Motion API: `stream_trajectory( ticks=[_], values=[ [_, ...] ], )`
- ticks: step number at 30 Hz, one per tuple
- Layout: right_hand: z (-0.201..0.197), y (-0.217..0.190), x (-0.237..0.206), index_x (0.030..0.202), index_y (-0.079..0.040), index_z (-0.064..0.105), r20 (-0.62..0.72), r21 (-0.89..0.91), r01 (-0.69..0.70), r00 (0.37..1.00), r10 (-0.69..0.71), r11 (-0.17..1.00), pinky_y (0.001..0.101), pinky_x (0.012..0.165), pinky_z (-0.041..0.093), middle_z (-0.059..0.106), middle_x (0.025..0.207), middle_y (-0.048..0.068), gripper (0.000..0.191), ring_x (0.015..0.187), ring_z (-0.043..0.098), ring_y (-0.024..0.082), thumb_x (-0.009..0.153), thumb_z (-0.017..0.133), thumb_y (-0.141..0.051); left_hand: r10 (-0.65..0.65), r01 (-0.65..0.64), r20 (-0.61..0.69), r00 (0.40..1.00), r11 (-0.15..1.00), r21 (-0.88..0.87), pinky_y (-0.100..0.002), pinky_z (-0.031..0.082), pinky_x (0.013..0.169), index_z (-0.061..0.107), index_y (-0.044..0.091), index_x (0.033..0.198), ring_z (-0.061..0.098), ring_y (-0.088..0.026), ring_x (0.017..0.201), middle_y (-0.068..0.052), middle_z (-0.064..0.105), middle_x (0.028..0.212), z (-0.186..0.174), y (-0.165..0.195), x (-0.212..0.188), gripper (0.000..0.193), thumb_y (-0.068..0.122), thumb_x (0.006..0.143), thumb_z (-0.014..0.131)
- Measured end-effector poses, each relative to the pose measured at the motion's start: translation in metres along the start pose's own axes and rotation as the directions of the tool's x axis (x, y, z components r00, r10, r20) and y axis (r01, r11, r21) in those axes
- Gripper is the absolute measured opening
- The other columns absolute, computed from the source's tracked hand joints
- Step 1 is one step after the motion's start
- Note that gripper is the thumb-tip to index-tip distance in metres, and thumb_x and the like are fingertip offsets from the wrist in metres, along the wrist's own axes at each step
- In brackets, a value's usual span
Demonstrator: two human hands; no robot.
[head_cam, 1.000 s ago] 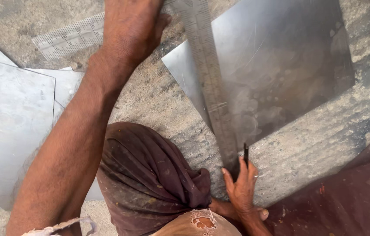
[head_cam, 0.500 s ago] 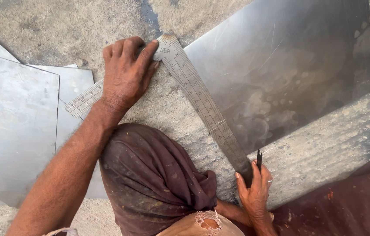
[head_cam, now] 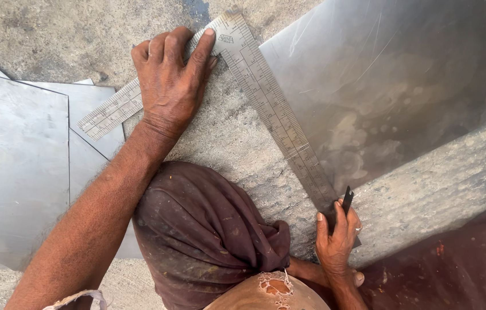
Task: The person sits on the floor and uses a metal ruler and a scribing tool to mark straight lines on a rectangular metal sheet. They repeatedly reposition the ruler to draw intersecting lines, preparing the sheet for cutting.
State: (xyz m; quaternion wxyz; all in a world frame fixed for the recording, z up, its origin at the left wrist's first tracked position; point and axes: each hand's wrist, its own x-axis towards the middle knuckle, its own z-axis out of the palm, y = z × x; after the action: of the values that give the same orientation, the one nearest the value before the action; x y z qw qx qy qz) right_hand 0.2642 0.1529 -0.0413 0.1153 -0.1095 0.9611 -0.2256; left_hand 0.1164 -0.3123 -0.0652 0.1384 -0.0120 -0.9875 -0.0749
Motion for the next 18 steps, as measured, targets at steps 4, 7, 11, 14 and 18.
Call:
stream_trajectory(
  ticks=[4, 7, 11, 14, 18],
  values=[
    [-0.003, -0.002, 0.008, 0.14, 0.005, 0.05, 0.006, 0.006, 0.033, 0.999, -0.033, 0.999, 0.0526, 0.111, 0.036, 0.048, 0.14, 0.023, 0.058, 0.134, 0.042, 0.036, 0.092, 0.074, -0.016, 0.032, -0.032, 0.002, 0.999, 0.999, 0.028, -0.05, 0.038, 0.102, 0.048, 0.013, 0.153, 0.048, -0.026, 0.124, -0.011, 0.046, 0.134, 0.003, -0.001, -0.002, 0.056, 0.029, 0.107, 0.077],
    [-0.007, -0.004, 0.014, 0.14, 0.004, 0.051, -0.032, 0.025, 0.058, 0.998, -0.057, 0.998, 0.0523, 0.115, 0.035, 0.051, 0.142, 0.022, 0.056, 0.136, 0.044, 0.036, 0.093, 0.075, -0.013, 0.073, -0.072, -0.02, 0.997, 0.996, 0.048, -0.05, 0.038, 0.1, 0.049, 0.011, 0.153, 0.047, -0.025, 0.122, -0.012, 0.045, 0.136, 0.003, -0.003, -0.001, 0.057, 0.025, 0.104, 0.075],
    [-0.013, -0.004, 0.017, 0.139, 0.003, 0.052, -0.03, 0.033, 0.08, 0.996, -0.079, 0.996, 0.0527, 0.114, 0.034, 0.054, 0.142, 0.02, 0.055, 0.133, 0.048, 0.035, 0.093, 0.078, -0.013, 0.108, -0.108, -0.017, 0.994, 0.994, 0.029, -0.05, 0.038, 0.096, 0.049, 0.008, 0.15, 0.045, -0.028, 0.122, -0.014, 0.044, 0.14, 0.001, 0.0, -0.001, 0.055, 0.02, 0.102, 0.074],
    [-0.014, -0.003, 0.019, 0.139, 0.002, 0.052, -0.031, 0.048, 0.087, 0.996, -0.085, 0.995, 0.0529, 0.114, 0.035, 0.054, 0.142, 0.019, 0.056, 0.132, 0.049, 0.036, 0.093, 0.079, -0.014, 0.115, -0.115, 0.006, 0.993, 0.992, 0.042, -0.05, 0.038, 0.095, 0.05, 0.008, 0.15, 0.045, -0.03, 0.124, -0.017, 0.044, 0.14, 0.0, -0.001, -0.006, 0.052, 0.017, 0.103, 0.071],
    [-0.014, 0.0, 0.016, 0.139, -0.001, 0.054, -0.028, 0.037, 0.08, 0.996, -0.079, 0.996, 0.0524, 0.115, 0.035, 0.056, 0.141, 0.018, 0.053, 0.132, 0.051, 0.035, 0.094, 0.079, -0.013, 0.16, -0.157, 0.006, 0.987, 0.96, 0.23, -0.049, 0.039, 0.1, 0.051, 0.01, 0.145, 0.043, -0.028, 0.127, -0.016, 0.04, 0.137, 0.008, -0.005, -0.02, 0.04, 0.02, 0.108, 0.064]
  ],
)
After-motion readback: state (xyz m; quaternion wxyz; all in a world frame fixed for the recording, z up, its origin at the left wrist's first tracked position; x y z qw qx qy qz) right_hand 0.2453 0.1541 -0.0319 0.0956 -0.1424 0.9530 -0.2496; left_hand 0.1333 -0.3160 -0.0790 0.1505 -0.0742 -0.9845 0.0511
